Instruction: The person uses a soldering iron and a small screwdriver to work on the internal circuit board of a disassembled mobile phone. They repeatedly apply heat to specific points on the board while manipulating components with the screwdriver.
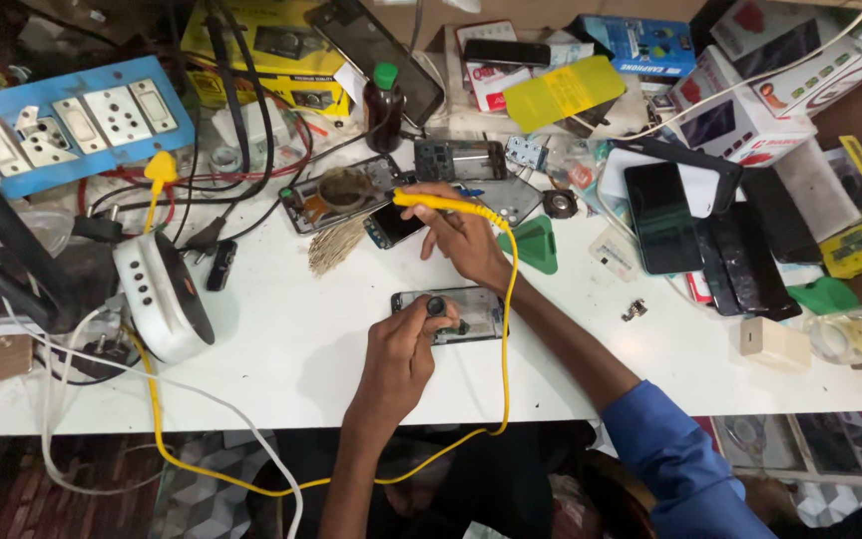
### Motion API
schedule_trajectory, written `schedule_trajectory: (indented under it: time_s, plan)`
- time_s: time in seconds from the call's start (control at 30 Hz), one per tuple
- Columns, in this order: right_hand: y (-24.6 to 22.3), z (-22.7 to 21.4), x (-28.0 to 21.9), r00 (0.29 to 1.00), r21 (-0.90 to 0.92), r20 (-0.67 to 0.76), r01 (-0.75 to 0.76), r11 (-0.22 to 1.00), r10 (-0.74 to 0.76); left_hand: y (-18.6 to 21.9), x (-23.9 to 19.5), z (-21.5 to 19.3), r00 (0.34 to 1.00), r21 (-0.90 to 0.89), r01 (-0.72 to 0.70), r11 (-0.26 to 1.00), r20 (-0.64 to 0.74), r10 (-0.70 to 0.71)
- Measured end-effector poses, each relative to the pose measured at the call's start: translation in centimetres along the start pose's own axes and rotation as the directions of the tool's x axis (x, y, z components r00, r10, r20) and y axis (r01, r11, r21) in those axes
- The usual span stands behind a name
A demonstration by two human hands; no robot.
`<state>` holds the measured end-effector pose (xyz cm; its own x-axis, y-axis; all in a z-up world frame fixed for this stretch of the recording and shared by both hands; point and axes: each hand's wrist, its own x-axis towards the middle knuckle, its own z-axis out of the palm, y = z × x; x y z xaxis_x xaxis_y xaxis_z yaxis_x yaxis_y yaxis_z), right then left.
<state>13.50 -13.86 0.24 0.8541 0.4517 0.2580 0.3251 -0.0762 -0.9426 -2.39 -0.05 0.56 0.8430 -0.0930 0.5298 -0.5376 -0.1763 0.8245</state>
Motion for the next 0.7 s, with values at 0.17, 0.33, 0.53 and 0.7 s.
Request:
schedule_trajectory:
  time_s: [0.17,0.33,0.53,0.7]
  plan:
    - [0.0,-0.2,-0.3,1.000,0.025,0.015,0.012,1.000,-0.013,0.0,0.1,0.1,1.000,-0.018,0.017,1.000,-0.006,-0.017]
    - [0.5,-0.1,0.1,0.998,0.112,-0.060,0.025,0.993,-0.018,0.3,0.2,0.0,0.999,-0.017,0.032,0.999,-0.009,-0.032]
    - [1.2,-2.7,-2.1,0.855,0.303,-0.518,0.163,0.939,0.019,-0.2,-0.1,0.3,0.999,0.026,-0.014,1.000,-0.052,0.016]
    - [-0.7,-4.0,-12.4,0.648,-0.215,-0.662,0.315,0.925,-0.375,-0.6,-0.2,0.1,0.996,0.028,-0.064,0.998,-0.055,0.066]
